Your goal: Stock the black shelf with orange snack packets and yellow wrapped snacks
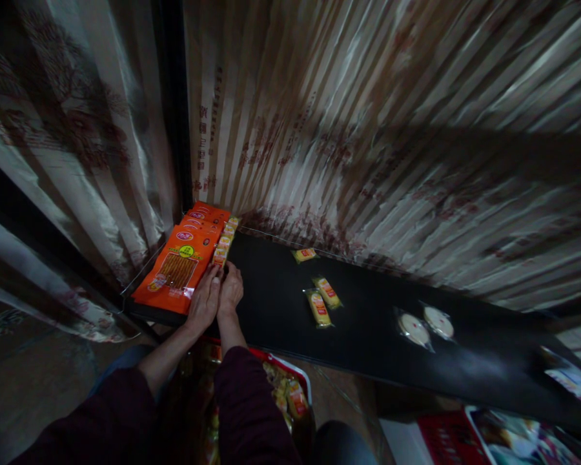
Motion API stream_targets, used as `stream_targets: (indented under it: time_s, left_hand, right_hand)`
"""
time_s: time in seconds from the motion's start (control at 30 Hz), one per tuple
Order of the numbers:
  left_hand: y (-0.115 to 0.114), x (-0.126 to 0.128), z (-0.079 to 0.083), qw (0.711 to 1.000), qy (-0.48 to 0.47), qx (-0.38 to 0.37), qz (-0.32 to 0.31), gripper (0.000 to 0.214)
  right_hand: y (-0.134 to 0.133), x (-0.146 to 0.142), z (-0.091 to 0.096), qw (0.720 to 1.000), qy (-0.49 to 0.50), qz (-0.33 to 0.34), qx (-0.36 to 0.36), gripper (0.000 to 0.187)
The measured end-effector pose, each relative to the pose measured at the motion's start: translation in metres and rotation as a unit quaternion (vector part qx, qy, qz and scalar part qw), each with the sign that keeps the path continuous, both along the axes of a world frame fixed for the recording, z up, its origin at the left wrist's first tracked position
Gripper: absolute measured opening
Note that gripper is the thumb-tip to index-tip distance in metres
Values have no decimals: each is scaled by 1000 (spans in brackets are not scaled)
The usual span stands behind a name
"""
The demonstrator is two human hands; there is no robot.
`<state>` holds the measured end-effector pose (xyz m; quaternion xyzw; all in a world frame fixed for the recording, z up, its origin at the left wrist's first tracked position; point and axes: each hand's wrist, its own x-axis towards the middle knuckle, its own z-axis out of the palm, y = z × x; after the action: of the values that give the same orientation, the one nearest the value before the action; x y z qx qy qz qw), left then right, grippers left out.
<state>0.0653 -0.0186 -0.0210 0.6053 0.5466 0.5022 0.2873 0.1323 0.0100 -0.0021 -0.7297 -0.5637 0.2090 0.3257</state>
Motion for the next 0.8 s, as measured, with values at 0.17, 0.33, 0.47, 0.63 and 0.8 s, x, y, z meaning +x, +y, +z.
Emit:
stream_targets:
  time_s: [0.17, 0.33, 0.47, 0.63, 0.8]
  left_hand:
    - [1, -1, 2, 1000, 8, -6, -6, 51]
    - [2, 0, -1, 1000, 10, -3, 5, 48]
    - [2, 0, -2, 1000, 6, 3, 9, 47]
    - [1, 0, -1, 1000, -4, 6, 10, 47]
    - [2, 1, -2, 1000, 1, 11, 11, 46]
  right_hand:
    - [-1, -1, 6, 1000, -5, 0, -26, 35]
    - [-1, -1, 4, 1000, 2, -5, -8, 31]
    - [-1, -1, 0, 1000, 13, -8, 0, 32]
    - [-1, -1, -1, 999, 31, -17, 0, 33]
    - [-1, -1, 0, 1000, 25, -11, 3, 30]
